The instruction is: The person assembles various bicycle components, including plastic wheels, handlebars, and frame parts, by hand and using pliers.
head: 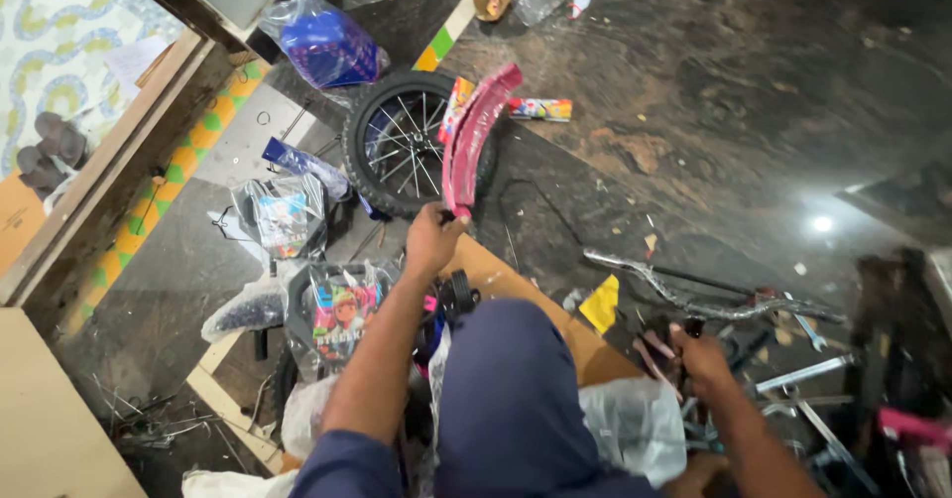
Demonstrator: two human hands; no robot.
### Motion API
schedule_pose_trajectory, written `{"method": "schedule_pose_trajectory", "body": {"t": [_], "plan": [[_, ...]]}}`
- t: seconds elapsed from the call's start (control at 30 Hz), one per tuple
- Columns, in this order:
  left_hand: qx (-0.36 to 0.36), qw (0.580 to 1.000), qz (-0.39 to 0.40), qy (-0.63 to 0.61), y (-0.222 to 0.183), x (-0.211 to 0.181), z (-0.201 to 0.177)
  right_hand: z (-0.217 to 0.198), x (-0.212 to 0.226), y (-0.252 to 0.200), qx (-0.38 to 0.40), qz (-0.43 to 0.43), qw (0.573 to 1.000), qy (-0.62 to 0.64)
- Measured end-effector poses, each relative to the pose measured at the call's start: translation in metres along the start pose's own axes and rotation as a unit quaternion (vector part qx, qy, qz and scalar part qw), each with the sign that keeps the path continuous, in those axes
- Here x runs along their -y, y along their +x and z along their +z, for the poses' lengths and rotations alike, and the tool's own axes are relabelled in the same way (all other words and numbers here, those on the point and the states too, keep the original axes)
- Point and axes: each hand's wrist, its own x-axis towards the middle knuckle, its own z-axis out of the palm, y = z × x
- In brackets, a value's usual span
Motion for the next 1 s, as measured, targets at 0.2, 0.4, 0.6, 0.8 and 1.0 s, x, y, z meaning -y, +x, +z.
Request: {"method": "schedule_pose_trajectory", "body": {"t": [0.2, 0.4, 0.6, 0.8, 1.0], "plan": [[-0.067, 0.989, 0.002, 0.129, 0.102, 0.035, 0.067, 0.029, 0.026, 0.044, -0.003, 0.03, 0.999, -0.012], [0.049, 0.977, -0.145, 0.145, 0.123, 0.042, 0.093, 0.028, 0.003, 0.076, -0.007, 0.011, 0.999, -0.038], [0.056, 0.983, -0.03, 0.174, 0.038, 0.011, 0.089, 0.017, -0.036, 0.091, -0.073, 0.024, 0.991, -0.111], [0.242, 0.944, -0.019, 0.226, -0.008, 0.001, 0.106, 0.01, -0.05, 0.101, -0.048, -0.078, 0.934, -0.344], [0.257, 0.934, -0.005, 0.25, 0.077, -0.037, 0.096, -0.003, -0.07, 0.118, 0.043, -0.248, 0.681, -0.688]]}}
